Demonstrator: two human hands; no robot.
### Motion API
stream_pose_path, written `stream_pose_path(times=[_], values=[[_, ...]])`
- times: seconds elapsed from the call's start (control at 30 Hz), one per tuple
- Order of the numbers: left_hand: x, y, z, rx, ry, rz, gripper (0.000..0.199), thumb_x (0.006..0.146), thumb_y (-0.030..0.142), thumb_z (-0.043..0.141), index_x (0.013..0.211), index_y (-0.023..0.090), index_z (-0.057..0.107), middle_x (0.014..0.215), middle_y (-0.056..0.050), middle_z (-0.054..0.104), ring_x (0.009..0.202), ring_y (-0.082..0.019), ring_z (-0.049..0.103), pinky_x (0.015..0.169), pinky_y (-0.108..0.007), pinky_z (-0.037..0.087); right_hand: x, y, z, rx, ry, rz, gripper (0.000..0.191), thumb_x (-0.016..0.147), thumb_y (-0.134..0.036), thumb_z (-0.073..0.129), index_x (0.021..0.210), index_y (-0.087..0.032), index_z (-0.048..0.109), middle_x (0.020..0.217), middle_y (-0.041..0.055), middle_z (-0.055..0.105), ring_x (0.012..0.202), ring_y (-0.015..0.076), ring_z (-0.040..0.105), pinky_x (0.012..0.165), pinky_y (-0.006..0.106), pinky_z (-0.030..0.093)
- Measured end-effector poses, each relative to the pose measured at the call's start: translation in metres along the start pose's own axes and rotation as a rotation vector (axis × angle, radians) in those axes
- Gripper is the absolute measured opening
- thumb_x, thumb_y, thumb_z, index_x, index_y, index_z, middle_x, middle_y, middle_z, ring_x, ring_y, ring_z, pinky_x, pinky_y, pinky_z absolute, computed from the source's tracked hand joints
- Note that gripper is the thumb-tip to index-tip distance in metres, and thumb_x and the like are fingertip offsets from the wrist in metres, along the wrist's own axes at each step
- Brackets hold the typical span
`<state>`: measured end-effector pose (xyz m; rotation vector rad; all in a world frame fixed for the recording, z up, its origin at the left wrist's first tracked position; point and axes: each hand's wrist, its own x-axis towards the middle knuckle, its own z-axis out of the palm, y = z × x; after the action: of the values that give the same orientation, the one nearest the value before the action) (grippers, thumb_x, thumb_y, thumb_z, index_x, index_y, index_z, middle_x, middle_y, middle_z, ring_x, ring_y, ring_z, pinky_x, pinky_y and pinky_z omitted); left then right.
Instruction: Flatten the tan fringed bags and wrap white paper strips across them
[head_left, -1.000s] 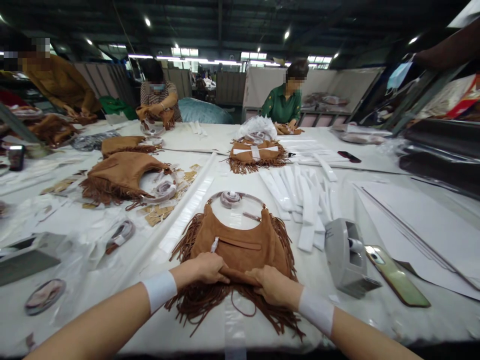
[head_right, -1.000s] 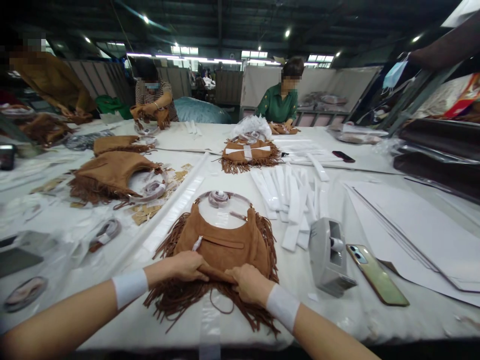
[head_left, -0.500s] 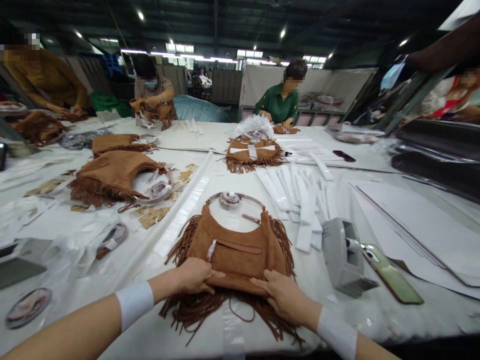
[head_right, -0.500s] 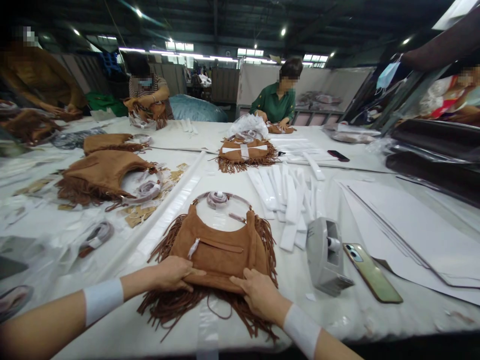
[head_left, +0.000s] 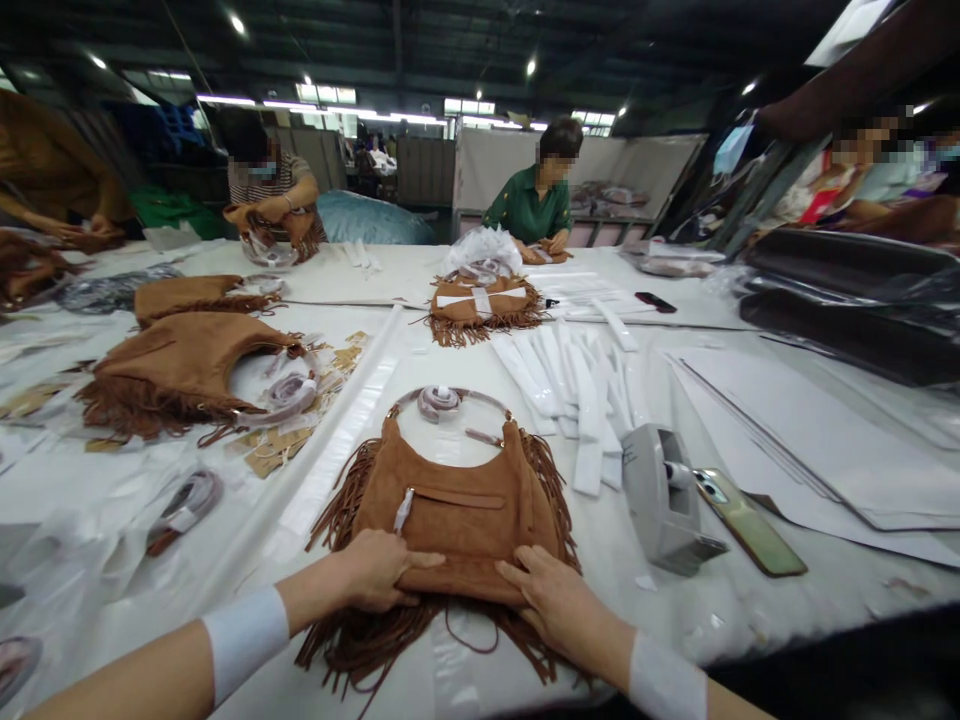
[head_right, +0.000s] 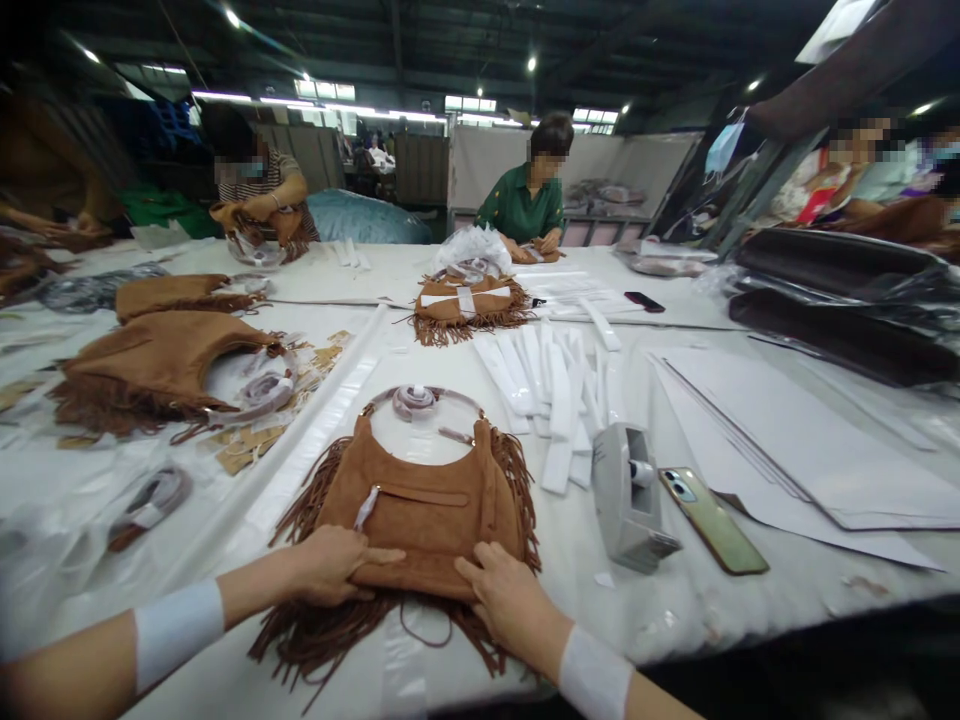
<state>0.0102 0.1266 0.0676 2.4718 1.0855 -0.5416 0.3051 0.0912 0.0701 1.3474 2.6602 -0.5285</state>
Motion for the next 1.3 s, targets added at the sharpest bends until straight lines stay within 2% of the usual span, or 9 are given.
stream_pose_path(times=[0.07, 0.17, 0.23, 0.33, 0.43, 0.6, 0.9, 1.1, 1.3], values=[[-0.002, 0.003, 0.003, 0.011, 0.010, -0.006, 0.068, 0.082, 0.057, 0.048, 0.145, 0.041, 0.029, 0.100, -0.011, 0.070, 0.089, -0.036, 0.068, 0.073, -0.050, 0.054, -0.011, 0.007, 0.005, 0.022, 0.071, -0.021, 0.031, 0.083, -0.021, 0.055, 0.113, -0.019, 0.057, 0.109, 0.0104, 0.058, 0.103, 0.0239, 0.055, 0.091, 0.038, 0.048], [-0.003, 0.006, 0.004, 0.003, 0.019, -0.011, 0.067, 0.083, 0.053, 0.049, 0.145, 0.041, 0.028, 0.101, -0.011, 0.068, 0.091, -0.035, 0.067, 0.075, -0.049, 0.053, -0.026, 0.016, 0.004, 0.070, 0.177, -0.050, 0.037, 0.080, -0.019, 0.056, 0.117, -0.016, 0.055, 0.122, 0.0147, 0.057, 0.116, 0.0268, 0.052, 0.102, 0.044, 0.042], [-0.003, 0.007, 0.003, -0.004, 0.012, -0.019, 0.066, 0.083, 0.053, 0.050, 0.144, 0.041, 0.029, 0.103, -0.011, 0.068, 0.093, -0.035, 0.066, 0.077, -0.048, 0.053, -0.029, 0.020, -0.004, 0.212, 0.228, -0.017, 0.037, 0.083, -0.019, 0.050, 0.119, -0.016, 0.055, 0.126, 0.0136, 0.058, 0.118, 0.0245, 0.053, 0.104, 0.041, 0.041], [-0.001, 0.007, 0.002, -0.012, -0.010, -0.029, 0.067, 0.082, 0.052, 0.052, 0.144, 0.042, 0.029, 0.103, -0.011, 0.067, 0.095, -0.035, 0.066, 0.080, -0.047, 0.052, -0.018, 0.028, -0.021, 0.392, 0.298, 0.243, 0.035, 0.093, -0.026, 0.031, 0.109, -0.019, 0.061, 0.104, 0.0075, 0.070, 0.097, 0.0183, 0.064, 0.087, 0.030, 0.048], [0.000, 0.006, 0.002, -0.023, -0.020, -0.026, 0.068, 0.081, 0.050, 0.052, 0.144, 0.041, 0.029, 0.104, -0.010, 0.066, 0.095, -0.034, 0.065, 0.081, -0.046, 0.051, 0.000, 0.040, -0.029, 0.290, 0.302, 0.498, 0.040, 0.094, -0.033, 0.030, 0.088, -0.017, 0.065, 0.083, 0.0069, 0.071, 0.078, 0.0184, 0.065, 0.071, 0.029, 0.047], [0.001, 0.006, 0.005, -0.003, -0.028, -0.030, 0.071, 0.081, 0.042, 0.053, 0.146, 0.041, 0.025, 0.105, -0.009, 0.066, 0.097, -0.032, 0.065, 0.084, -0.045, 0.051, 0.005, 0.052, -0.021, 0.161, 0.196, 0.618, 0.044, 0.087, -0.051, 0.046, 0.073, -0.014, 0.065, 0.072, 0.0147, 0.069, 0.067, 0.0239, 0.065, 0.059, 0.031, 0.042], [0.004, 0.007, 0.001, -0.014, -0.086, -0.046, 0.068, 0.083, 0.047, 0.051, 0.146, 0.042, 0.024, 0.108, -0.009, 0.067, 0.100, -0.033, 0.064, 0.084, -0.047, 0.051, 0.024, 0.055, -0.031, 0.091, 0.105, 0.601, 0.036, 0.077, -0.045, 0.056, 0.081, -0.011, 0.069, 0.083, 0.0197, 0.071, 0.083, 0.0313, 0.067, 0.068, 0.036, 0.047], [0.003, 0.004, 0.010, -0.063, -0.071, -0.049, 0.066, 0.086, 0.045, 0.050, 0.146, 0.044, 0.021, 0.113, -0.007, 0.064, 0.102, -0.031, 0.063, 0.087, -0.044, 0.049, 0.020, 0.061, -0.010, 0.112, 0.218, 0.619, 0.027, 0.080, -0.030, 0.048, 0.078, -0.012, 0.069, 0.082, 0.0169, 0.071, 0.080, 0.0254, 0.065, 0.068, 0.031, 0.042], [-0.001, -0.003, 0.025, -0.081, -0.044, -0.056, 0.060, 0.090, 0.045, 0.044, 0.146, 0.043, 0.023, 0.114, -0.007, 0.060, 0.101, -0.027, 0.062, 0.092, -0.040, 0.048, 0.007, 0.089, 0.017, 0.251, 0.313, 0.627, 0.032, 0.085, -0.025, 0.037, 0.066, -0.017, 0.062, 0.067, 0.0051, 0.067, 0.063, 0.0148, 0.056, 0.059, 0.025, 0.033]])
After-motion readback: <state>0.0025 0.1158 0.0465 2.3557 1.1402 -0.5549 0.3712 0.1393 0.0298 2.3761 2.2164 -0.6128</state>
